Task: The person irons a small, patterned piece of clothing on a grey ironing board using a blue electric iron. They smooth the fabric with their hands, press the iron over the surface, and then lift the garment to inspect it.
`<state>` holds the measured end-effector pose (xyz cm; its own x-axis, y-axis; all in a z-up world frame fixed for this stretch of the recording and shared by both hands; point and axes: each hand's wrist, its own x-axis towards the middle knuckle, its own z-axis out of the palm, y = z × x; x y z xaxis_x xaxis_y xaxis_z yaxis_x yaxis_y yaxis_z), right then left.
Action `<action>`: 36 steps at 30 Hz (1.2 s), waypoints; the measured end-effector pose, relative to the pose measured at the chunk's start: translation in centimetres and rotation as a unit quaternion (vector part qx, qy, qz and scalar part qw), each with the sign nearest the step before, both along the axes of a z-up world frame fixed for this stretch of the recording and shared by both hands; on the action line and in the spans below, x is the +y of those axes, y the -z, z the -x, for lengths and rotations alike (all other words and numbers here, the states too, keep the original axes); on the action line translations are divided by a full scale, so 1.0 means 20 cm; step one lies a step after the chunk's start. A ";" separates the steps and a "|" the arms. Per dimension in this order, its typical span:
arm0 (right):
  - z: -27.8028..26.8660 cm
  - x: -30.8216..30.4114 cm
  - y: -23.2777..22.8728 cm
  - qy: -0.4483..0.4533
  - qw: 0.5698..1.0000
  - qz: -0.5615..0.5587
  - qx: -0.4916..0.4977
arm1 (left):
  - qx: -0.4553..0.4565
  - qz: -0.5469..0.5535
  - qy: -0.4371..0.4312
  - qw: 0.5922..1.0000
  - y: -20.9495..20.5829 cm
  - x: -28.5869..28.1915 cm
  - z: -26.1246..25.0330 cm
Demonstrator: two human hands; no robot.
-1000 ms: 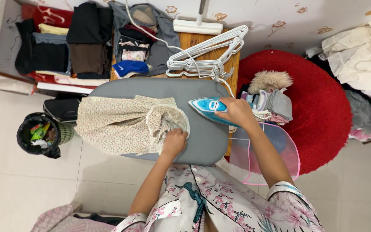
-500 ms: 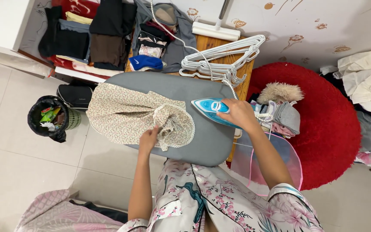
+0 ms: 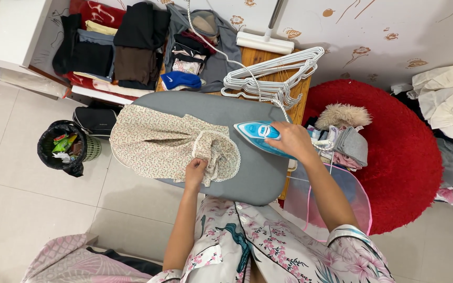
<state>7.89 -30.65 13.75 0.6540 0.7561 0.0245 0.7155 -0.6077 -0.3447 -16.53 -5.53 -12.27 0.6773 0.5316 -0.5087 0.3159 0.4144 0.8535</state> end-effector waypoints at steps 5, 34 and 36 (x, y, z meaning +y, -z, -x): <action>0.01 0.00 0.01 -0.005 1.000 -0.008 -0.012 | -0.012 0.143 -0.163 0.976 -0.01 0.00 0.02; 0.47 0.43 -0.03 -0.037 0.999 -0.036 0.013 | 0.060 -0.451 -0.328 0.828 -0.73 0.46 0.80; 0.55 0.48 -0.03 -0.043 0.998 -0.030 0.016 | 0.079 -0.457 -0.330 0.822 -0.75 0.49 0.95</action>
